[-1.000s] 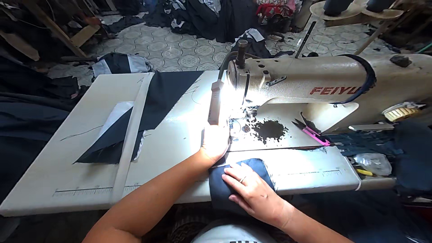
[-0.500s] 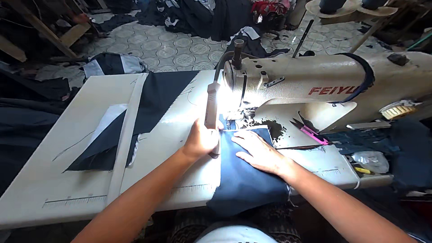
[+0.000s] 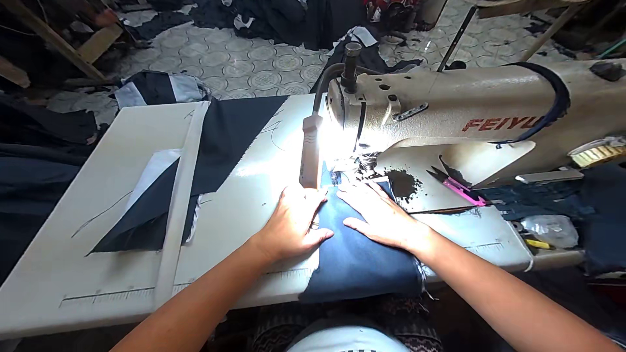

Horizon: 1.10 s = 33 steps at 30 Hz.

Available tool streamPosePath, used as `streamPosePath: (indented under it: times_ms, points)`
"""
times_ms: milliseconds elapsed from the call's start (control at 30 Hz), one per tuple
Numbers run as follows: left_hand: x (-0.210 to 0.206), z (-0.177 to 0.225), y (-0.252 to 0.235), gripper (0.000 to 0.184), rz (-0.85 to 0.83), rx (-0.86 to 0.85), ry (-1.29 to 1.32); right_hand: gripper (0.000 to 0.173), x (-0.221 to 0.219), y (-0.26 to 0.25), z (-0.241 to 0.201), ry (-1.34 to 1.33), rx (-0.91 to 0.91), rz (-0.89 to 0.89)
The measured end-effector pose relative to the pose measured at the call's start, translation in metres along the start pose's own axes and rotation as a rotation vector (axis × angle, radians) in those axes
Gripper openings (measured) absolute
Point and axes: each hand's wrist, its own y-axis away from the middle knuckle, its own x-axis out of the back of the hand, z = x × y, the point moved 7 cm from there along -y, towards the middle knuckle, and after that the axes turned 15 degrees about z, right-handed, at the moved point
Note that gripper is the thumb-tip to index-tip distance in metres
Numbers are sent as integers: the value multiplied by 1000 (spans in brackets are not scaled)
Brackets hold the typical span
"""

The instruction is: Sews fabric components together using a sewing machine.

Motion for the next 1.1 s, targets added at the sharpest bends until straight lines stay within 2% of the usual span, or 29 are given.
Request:
streamPosePath:
  times_ms: [67,200,333,467,900,1000,1100]
  points:
    - [-1,-3,-2,78,-21,20,-10,64,0,-3,3,-7,23,32]
    - [0,-1,-2,80,-12,36,-13,62,1,-2,-2,33,-31,-24]
    - [-2,-6,-4,85,-88,83,-32,61,1,-1,-1,2,-72,-38]
    - [-3,-8,-8,80,-79,90,-53,62,0,-5,4,-6,-28,46]
    - [-4,-14,-16,81,-115,109,-70,57,4,-14,11,-25,-8,66]
    - [-2,-6,-13,74,-132,97,-72,53,7,-12,-5,137,-85,26]
    - [2,19,11,71,-123,134,-107,58,2,1,-45,147,-118,149]
